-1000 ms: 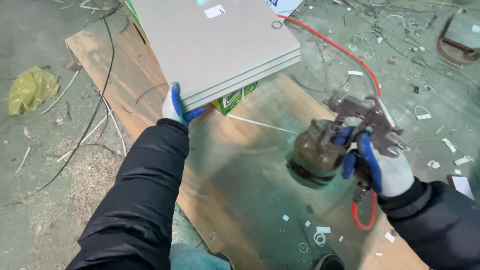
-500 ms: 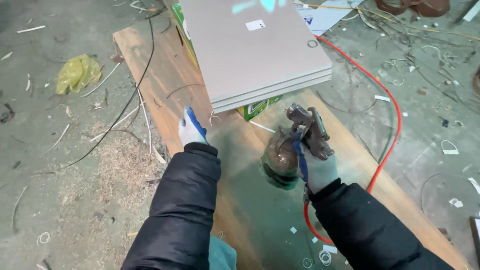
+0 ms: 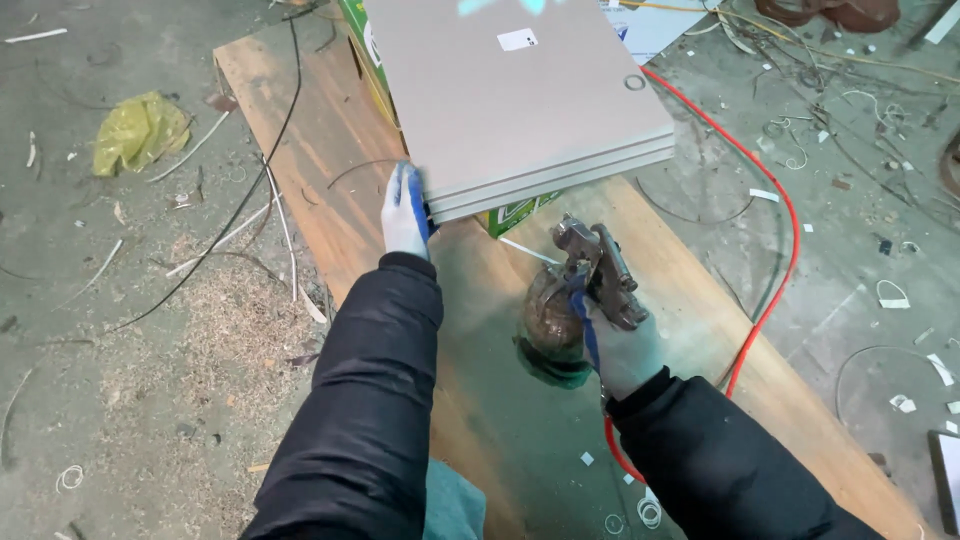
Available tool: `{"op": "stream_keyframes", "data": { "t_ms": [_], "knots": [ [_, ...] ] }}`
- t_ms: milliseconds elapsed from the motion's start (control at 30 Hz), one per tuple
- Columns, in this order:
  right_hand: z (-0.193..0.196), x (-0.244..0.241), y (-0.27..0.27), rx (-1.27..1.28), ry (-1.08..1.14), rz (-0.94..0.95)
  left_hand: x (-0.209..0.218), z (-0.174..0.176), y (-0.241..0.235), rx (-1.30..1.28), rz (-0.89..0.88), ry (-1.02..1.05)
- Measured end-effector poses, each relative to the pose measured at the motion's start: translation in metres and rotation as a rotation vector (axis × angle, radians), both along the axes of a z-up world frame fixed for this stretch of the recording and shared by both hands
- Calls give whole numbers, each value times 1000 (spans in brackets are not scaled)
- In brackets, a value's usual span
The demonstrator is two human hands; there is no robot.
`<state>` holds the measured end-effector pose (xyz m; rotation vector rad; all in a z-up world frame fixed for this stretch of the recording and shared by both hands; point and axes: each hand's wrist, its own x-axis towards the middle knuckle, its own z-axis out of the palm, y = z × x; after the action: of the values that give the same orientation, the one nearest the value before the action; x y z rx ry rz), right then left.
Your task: Applying edge banding to wooden panels by spraying adhesive on the edges and then manually pressing the banding tape onto them.
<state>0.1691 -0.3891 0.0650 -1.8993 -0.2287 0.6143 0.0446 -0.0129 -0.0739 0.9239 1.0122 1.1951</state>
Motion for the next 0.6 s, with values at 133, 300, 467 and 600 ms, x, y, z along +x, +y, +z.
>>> {"op": "stream_keyframes", "data": {
  "t_ms": [133,300,467,600],
  "knots": [
    [61,-31,20,92,-107,10,9,-4,24,19,15,197],
    [105,-50,38,58,-267,-32,15,-21,38,-35,157,249],
    [-77,82,13,270,105,-240,7,15,0,100,3,489],
    [-180,129,-31,209,-40,-284,7,41,-32,152,-61,571]
  ]
}}
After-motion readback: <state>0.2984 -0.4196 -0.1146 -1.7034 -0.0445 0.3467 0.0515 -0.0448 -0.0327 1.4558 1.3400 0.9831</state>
